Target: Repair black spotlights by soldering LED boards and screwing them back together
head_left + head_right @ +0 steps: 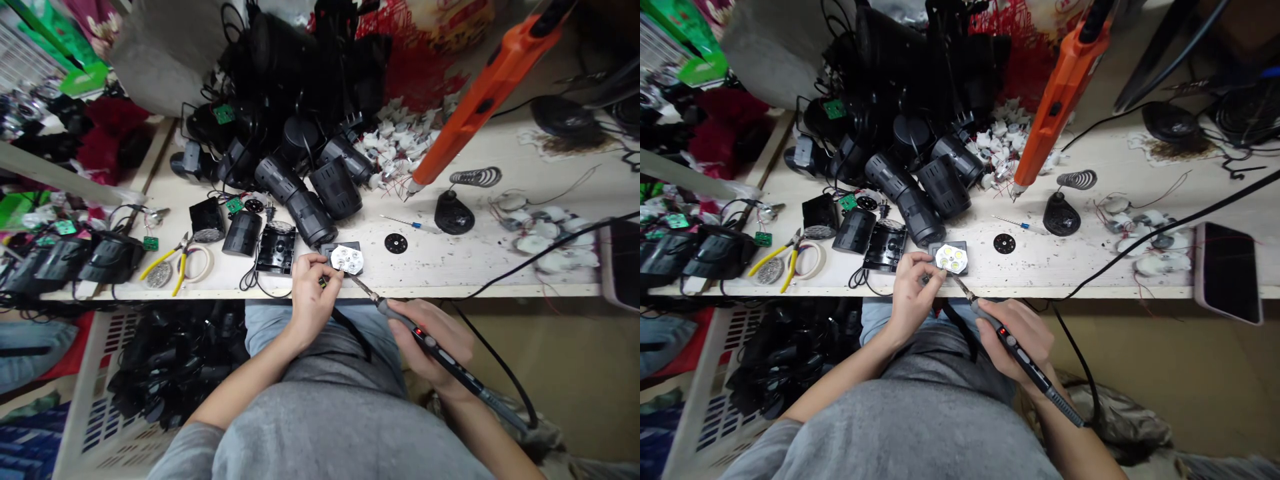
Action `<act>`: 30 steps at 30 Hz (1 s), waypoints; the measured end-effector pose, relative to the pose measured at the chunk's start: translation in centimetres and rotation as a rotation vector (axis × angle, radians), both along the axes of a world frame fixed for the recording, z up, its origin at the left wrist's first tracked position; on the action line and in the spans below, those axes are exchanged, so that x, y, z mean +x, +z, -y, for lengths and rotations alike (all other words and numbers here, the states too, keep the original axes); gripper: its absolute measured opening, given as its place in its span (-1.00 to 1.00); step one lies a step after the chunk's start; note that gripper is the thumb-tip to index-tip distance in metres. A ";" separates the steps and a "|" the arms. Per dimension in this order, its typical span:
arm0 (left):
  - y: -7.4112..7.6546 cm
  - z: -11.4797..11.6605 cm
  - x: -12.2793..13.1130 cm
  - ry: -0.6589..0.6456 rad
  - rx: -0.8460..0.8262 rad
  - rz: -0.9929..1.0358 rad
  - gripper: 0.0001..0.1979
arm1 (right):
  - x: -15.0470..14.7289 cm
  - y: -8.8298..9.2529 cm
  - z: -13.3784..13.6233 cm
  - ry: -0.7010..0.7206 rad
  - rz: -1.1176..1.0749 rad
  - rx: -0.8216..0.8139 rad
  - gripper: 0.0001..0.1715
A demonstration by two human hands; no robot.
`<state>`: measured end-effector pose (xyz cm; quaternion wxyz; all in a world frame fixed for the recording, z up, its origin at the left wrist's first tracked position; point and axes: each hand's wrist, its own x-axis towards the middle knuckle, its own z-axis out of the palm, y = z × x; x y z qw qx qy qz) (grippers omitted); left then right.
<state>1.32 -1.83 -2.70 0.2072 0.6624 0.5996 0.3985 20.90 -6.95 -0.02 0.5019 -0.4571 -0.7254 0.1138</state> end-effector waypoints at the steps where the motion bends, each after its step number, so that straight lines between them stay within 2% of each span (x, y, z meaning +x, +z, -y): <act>1: 0.0 0.0 0.0 0.001 -0.002 -0.001 -0.84 | 0.0 0.1 0.0 0.005 0.010 -0.006 -0.70; 30: 0.2 -0.1 0.2 0.000 0.010 0.026 -0.85 | -0.4 -0.3 -0.3 0.049 0.016 -0.025 -0.70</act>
